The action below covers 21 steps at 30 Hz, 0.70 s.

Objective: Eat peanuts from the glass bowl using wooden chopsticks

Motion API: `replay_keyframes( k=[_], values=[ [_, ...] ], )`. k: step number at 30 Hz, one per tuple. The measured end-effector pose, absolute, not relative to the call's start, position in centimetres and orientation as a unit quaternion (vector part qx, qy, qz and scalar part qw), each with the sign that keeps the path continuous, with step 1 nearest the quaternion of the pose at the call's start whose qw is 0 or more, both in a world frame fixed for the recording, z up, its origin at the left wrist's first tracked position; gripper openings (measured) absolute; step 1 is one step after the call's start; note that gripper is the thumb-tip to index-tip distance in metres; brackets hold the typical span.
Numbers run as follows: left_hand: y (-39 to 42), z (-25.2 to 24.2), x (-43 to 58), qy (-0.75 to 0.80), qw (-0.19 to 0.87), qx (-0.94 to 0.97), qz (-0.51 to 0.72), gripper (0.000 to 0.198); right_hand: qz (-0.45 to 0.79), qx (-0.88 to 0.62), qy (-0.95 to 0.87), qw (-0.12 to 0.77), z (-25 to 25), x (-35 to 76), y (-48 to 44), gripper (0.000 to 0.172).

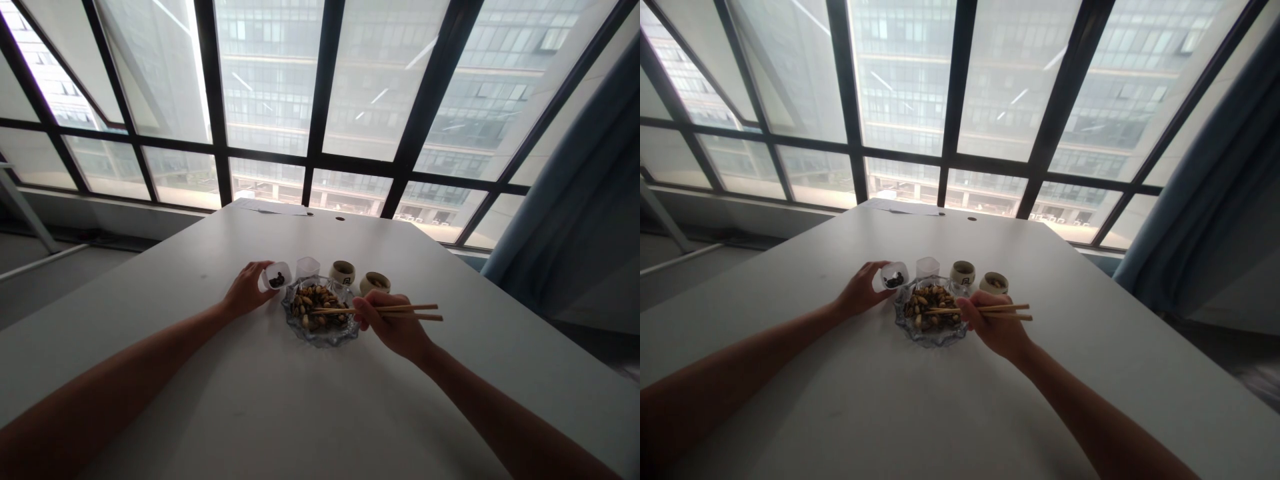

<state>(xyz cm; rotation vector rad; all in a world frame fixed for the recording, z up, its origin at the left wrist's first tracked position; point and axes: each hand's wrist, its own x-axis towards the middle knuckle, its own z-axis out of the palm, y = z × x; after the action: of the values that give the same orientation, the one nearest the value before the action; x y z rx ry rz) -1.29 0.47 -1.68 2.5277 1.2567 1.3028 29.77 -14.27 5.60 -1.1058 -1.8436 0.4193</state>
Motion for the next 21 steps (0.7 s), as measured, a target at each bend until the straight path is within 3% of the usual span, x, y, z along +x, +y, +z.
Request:
replay_keyframes(
  k=[14,21],
  values=[
    [0.39,-1.63,-1.22,0.398,0.012,0.814,0.422,0.056,0.160,-0.451,-0.743,0.469,5.71,29.61,-14.26,0.046],
    [0.37,-1.55,-1.24,0.396,0.011,0.817,0.419,0.055,0.172,-0.460,-0.756,0.433,5.86,29.62,-14.26,0.044]
  ],
)
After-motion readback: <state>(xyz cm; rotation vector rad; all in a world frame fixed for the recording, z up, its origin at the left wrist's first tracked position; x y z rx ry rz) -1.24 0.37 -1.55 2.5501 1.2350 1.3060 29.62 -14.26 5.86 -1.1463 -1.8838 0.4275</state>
